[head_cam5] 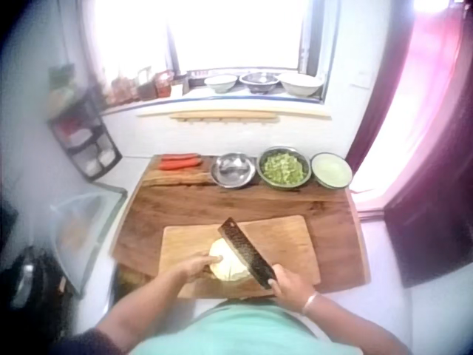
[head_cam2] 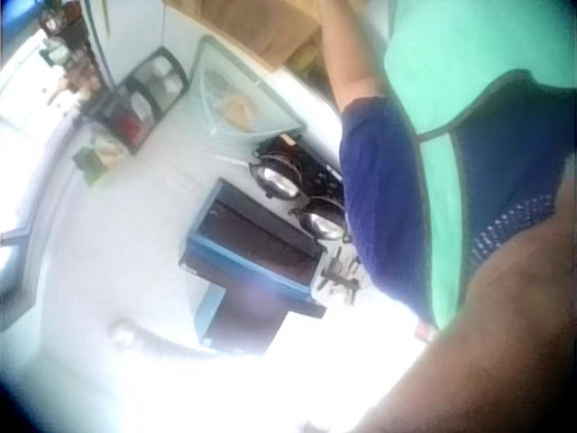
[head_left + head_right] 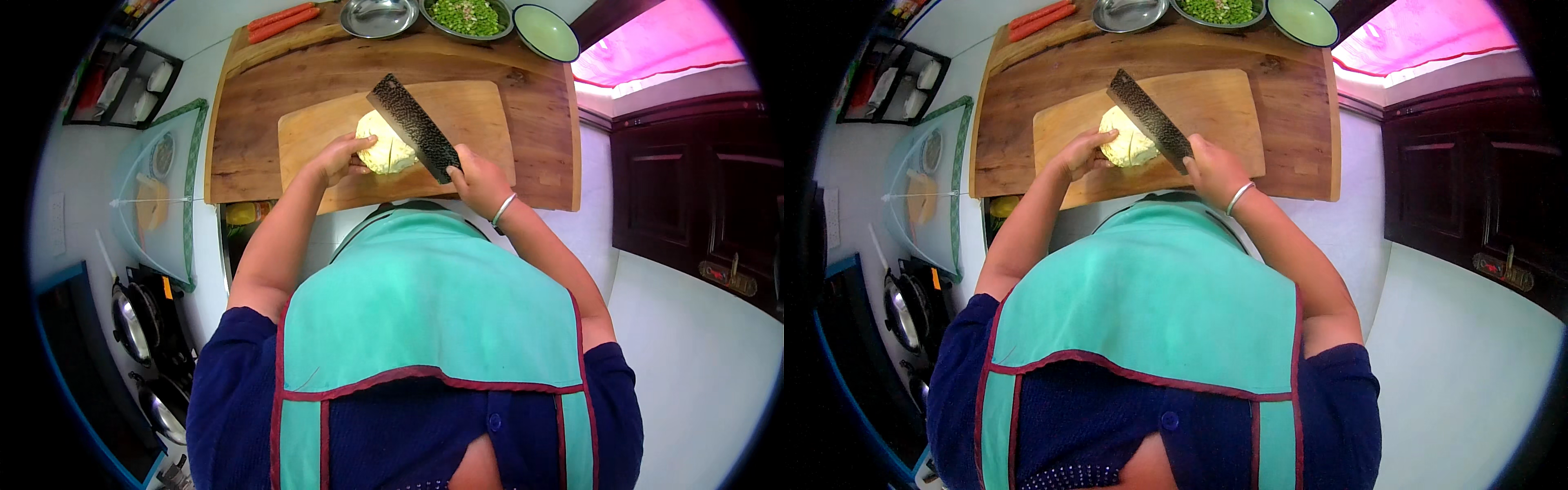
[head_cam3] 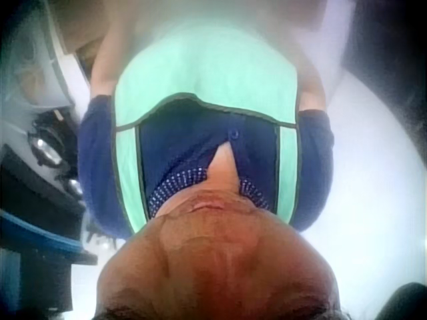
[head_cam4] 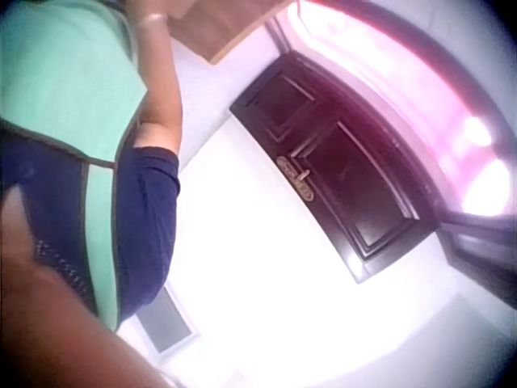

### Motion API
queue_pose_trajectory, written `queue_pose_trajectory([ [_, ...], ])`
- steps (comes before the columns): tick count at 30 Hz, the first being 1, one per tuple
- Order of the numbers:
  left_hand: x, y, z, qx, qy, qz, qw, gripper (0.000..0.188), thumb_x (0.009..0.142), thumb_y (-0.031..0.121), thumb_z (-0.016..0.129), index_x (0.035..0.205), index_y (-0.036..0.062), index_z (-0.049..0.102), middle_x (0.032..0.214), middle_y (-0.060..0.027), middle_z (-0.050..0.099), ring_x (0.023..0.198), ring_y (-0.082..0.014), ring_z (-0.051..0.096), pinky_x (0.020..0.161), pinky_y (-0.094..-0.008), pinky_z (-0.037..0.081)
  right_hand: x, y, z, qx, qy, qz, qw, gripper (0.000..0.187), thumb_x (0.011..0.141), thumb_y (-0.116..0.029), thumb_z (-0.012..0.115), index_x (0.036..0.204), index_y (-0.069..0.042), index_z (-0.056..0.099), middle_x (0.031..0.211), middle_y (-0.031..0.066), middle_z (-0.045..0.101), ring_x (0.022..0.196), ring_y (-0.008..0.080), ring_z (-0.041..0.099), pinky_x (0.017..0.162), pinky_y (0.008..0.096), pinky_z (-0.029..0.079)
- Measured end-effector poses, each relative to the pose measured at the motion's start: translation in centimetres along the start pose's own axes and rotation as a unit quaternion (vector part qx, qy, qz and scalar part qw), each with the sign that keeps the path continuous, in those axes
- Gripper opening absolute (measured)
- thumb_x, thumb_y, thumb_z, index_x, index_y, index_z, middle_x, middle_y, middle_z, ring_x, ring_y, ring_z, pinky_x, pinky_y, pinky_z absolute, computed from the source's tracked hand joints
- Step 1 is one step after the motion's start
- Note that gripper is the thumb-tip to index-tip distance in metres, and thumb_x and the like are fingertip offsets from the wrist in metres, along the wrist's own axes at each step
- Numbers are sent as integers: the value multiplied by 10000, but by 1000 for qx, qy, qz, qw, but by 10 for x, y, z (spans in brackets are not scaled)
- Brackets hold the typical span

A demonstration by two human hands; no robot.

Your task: The person chops a head of cabbage into small pieces using a large knife on a wooden cutting board. They then gather the chopped cabbage and transfer it into a bowl.

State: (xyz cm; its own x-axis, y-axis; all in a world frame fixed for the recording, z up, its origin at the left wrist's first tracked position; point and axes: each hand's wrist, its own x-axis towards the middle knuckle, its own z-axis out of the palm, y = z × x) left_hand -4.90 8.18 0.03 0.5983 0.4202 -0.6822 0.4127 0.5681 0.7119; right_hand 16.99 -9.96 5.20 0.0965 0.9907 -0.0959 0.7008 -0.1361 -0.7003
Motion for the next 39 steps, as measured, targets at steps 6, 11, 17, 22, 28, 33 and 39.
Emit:
queue_pose_trajectory([
  [6,8,-15,-4,-117,-31,17,993,434,903,396,583,1237,129,508,1126,-16,620,953,-124,605,805,-277,484,18,13,20,59,5,15,998,203,885,-139,534,1037,-27,458,879,230,594,835,413,564,705,455,441],
  [11,14,-22,-9,-149,-34,11,988,419,925,389,550,1253,132,507,1146,-16,621,998,-128,603,815,-286,496,31,15,25,71,14,20,997,238,897,-153,532,1085,-26,457,900,233,601,846,412,572,711,448,447],
  [17,15,-21,-2,-206,-16,21,978,454,934,403,530,1270,100,497,1161,-34,622,1012,-150,615,834,-299,512,41,10,32,62,31,31,997,297,890,-193,528,1116,-17,447,915,248,604,870,433,568,734,495,445],
  [22,17,-15,-14,-178,-47,20,983,497,942,457,488,1268,82,496,1130,-70,634,970,-178,638,794,-293,538,67,-1,40,33,33,9,999,269,903,-171,523,1111,-10,467,917,221,610,844,390,587,723,439,457],
  [28,-19,16,1,-20,-1,-15,1000,647,865,524,576,1332,100,437,1219,-123,570,1112,-246,564,945,-382,458,67,-29,-1,143,-32,103,984,269,880,-133,499,1115,-4,501,918,211,625,761,336,626,735,411,483],
  [33,1,-18,28,345,224,372,832,882,654,247,808,1370,62,326,1322,-165,438,1187,-331,471,987,-415,407,70,-17,3,246,-37,162,955,232,890,-122,483,1091,-9,514,822,99,620,535,154,601,558,324,490],
  [39,3,-15,31,382,201,409,804,924,566,154,842,1330,69,329,1233,-192,460,1143,-371,483,943,-413,434,73,-16,-11,353,-87,217,906,203,897,-95,484,1090,-37,510,841,32,587,495,89,537,449,237,438],
])
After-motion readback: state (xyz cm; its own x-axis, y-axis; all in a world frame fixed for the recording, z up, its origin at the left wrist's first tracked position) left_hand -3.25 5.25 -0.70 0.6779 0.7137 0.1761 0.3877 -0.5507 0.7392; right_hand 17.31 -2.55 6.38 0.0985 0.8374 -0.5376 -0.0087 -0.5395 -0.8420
